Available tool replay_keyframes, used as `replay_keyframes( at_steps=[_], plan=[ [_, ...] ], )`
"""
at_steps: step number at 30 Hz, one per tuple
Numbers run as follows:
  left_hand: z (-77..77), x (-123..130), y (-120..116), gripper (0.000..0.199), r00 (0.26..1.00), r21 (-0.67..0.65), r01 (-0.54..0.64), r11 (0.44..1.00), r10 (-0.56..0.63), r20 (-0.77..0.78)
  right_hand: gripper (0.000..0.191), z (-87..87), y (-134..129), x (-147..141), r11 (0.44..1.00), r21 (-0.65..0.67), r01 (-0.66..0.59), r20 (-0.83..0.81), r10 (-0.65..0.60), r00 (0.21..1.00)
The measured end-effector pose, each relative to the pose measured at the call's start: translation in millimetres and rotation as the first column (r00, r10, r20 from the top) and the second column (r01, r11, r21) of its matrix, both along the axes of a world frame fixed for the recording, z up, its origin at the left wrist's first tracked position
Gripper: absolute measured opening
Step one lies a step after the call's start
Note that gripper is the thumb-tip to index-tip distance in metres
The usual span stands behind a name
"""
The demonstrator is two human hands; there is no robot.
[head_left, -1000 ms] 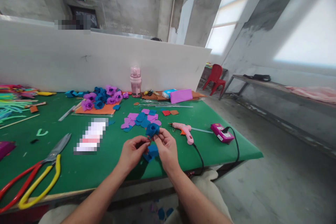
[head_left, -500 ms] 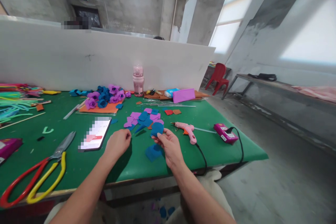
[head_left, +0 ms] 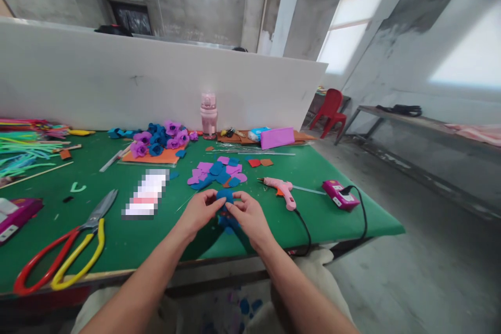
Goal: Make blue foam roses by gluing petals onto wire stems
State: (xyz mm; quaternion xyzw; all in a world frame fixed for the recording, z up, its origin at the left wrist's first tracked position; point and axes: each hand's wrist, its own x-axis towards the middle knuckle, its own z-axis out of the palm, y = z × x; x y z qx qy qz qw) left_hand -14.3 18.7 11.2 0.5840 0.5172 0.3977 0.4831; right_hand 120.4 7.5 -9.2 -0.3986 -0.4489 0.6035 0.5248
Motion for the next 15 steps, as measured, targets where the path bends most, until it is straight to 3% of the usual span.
replay_keyframes(
  at_steps=[5, 11, 13, 15],
  plan=[
    [-7.9, 5.2, -1.2, 0.025, 0.991, -0.027, -0.08, 0.996, 0.082, 0.104, 0.026, -1.8, 0.1, 0.5, 1.0, -0.01, -0.018, 0.054, 0.018, 0.998],
    [-5.8, 1.8, -1.6, 0.028, 0.965, -0.093, -0.113, 0.989, 0.132, 0.226, 0.026, -6.5, 3.8, 3.1, 0.999, -0.006, -0.042, 0.056, 0.042, 0.998],
    [-5.7, 0.4, -1.3, 0.03, 0.946, -0.124, -0.124, 0.984, 0.155, 0.284, 0.023, -3.7, 3.5, 5.2, 0.999, 0.053, 0.004, 0.133, -0.011, 0.991],
    [-6.2, -0.7, -0.8, 0.032, 0.93, -0.135, -0.154, 0.979, 0.19, 0.314, 0.015, 1.7, 1.4, 7.7, 0.97, 0.211, 0.119, 0.277, -0.176, 0.944]
  ],
)
